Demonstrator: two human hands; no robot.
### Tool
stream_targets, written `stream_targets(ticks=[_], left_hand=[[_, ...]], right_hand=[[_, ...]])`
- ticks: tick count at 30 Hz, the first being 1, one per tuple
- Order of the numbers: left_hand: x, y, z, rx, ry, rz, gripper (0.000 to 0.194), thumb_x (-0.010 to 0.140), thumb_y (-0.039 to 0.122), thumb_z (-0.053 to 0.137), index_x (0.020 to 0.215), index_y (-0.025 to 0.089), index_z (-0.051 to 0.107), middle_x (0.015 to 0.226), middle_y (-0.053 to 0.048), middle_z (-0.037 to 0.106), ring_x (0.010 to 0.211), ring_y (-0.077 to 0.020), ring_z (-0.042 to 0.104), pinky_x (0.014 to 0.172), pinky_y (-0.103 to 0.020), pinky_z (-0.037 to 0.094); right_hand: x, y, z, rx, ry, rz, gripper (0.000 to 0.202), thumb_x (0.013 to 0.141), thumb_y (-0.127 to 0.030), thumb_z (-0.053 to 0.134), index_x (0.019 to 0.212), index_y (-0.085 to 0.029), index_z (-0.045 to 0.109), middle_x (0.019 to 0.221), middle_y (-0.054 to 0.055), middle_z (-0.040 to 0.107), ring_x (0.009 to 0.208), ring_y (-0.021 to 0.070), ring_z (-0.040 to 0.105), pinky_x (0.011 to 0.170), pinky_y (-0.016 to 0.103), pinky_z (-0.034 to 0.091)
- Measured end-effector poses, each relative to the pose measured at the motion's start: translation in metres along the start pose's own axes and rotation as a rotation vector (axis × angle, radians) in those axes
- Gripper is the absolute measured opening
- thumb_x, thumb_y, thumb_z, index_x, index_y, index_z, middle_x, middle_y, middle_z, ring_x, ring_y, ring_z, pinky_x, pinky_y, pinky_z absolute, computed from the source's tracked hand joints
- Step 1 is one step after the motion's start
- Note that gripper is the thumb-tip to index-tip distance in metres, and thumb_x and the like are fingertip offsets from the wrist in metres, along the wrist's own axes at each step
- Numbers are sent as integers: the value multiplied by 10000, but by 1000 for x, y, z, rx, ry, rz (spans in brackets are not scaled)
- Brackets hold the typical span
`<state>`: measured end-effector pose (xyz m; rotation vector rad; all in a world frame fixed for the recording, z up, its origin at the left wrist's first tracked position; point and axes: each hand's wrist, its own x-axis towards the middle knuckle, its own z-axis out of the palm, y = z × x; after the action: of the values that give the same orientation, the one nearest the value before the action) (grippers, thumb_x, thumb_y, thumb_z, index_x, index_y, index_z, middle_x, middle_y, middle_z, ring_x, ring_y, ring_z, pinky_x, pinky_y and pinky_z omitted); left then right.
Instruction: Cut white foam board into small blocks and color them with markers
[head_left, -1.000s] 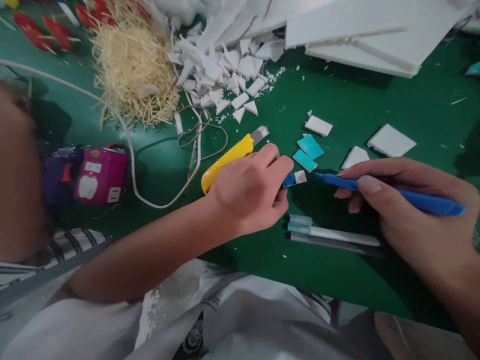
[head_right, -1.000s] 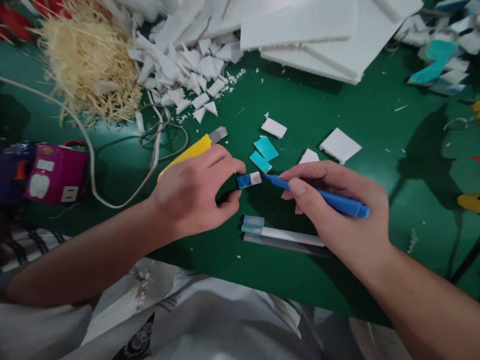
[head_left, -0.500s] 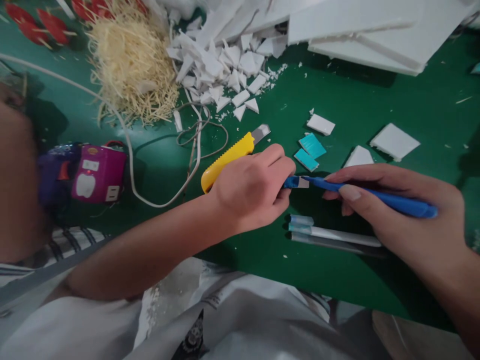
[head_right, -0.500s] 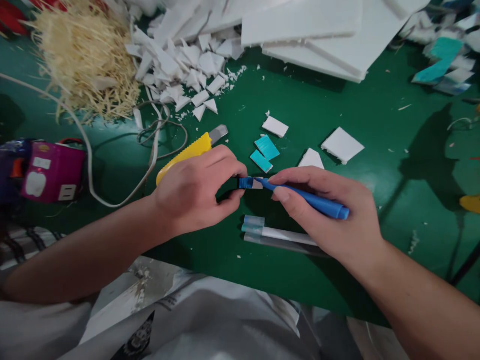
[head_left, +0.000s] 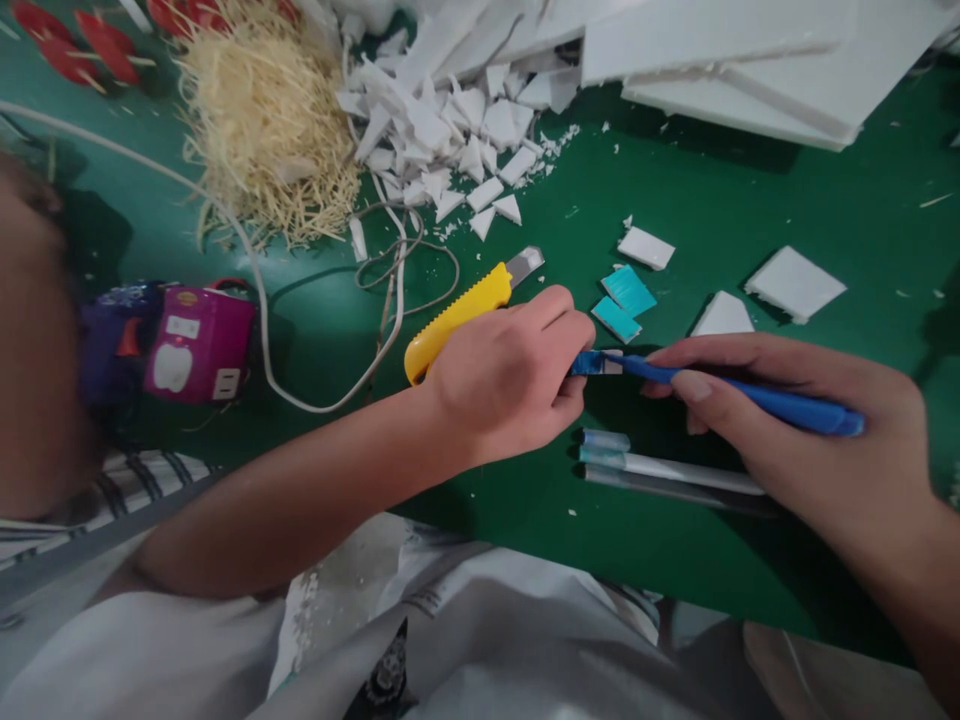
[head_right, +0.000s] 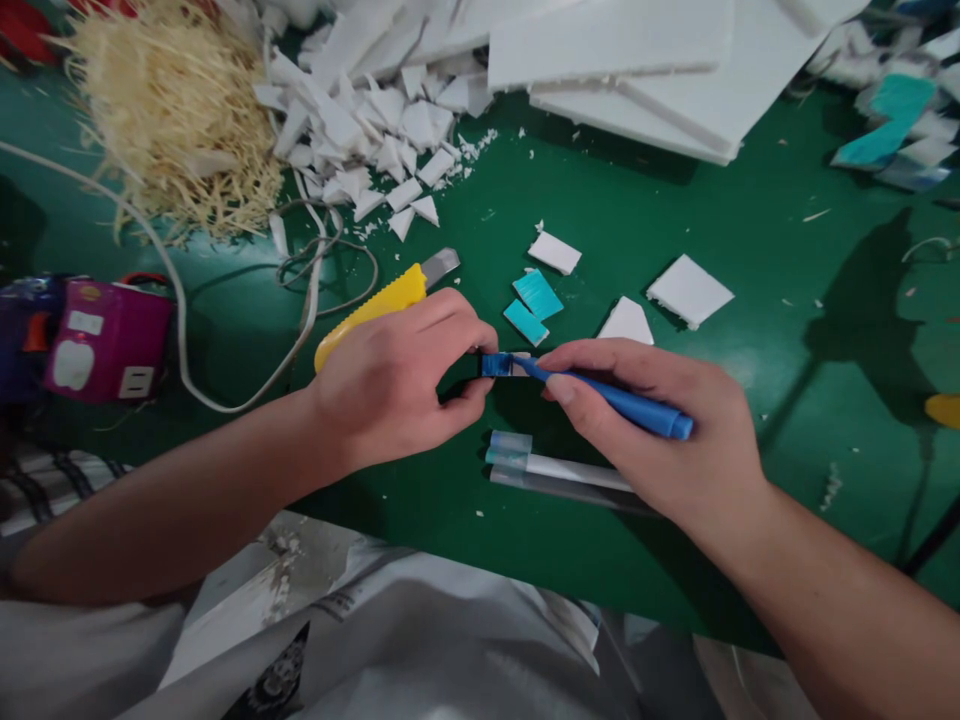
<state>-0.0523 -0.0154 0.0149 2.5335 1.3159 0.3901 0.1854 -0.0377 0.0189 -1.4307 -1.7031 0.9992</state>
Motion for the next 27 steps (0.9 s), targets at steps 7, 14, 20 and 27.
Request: stream_targets(ticks=[7, 14, 20, 27], left_hand=[[1, 1, 0, 8, -15, -6, 121, 942, 205, 586, 973, 181, 701, 976, -50, 697, 781, -187, 670, 613, -307, 443], [1, 2, 1, 10, -11, 0, 122, 930, 192, 583, 965, 176, 699, 979, -52, 702, 777, -187, 674, 605, -310, 443], [2, 2, 0, 16, -13, -5, 113, 929, 194, 590, 969, 181, 694, 969, -48, 695, 768, -182, 666, 608, -306, 443], [2, 1, 1, 8, 2, 2, 110, 925, 195, 593, 962, 177, 695, 966, -49, 697, 749, -177, 652, 604, -308, 440]], right_hand=[[0, -1, 1, 18, -2, -2, 38, 913, -376, 820, 902, -373, 857, 800, -38, 812, 565, 156, 687, 567, 296, 577], [1, 1, 1, 18, 10, 34, 41, 889, -392, 834, 912, -377, 865, 737, -40, 791, 501, 156, 641, 488, 299, 535], [1, 0, 0, 31, 5, 78, 72, 900, -336, 820, 838, -359, 848, 754, -30, 796, 564, 172, 696, 566, 306, 596], [1, 2, 1, 37, 2, 29, 64, 888, -354, 832, 825, -351, 846, 721, -34, 785, 507, 146, 656, 483, 271, 527]])
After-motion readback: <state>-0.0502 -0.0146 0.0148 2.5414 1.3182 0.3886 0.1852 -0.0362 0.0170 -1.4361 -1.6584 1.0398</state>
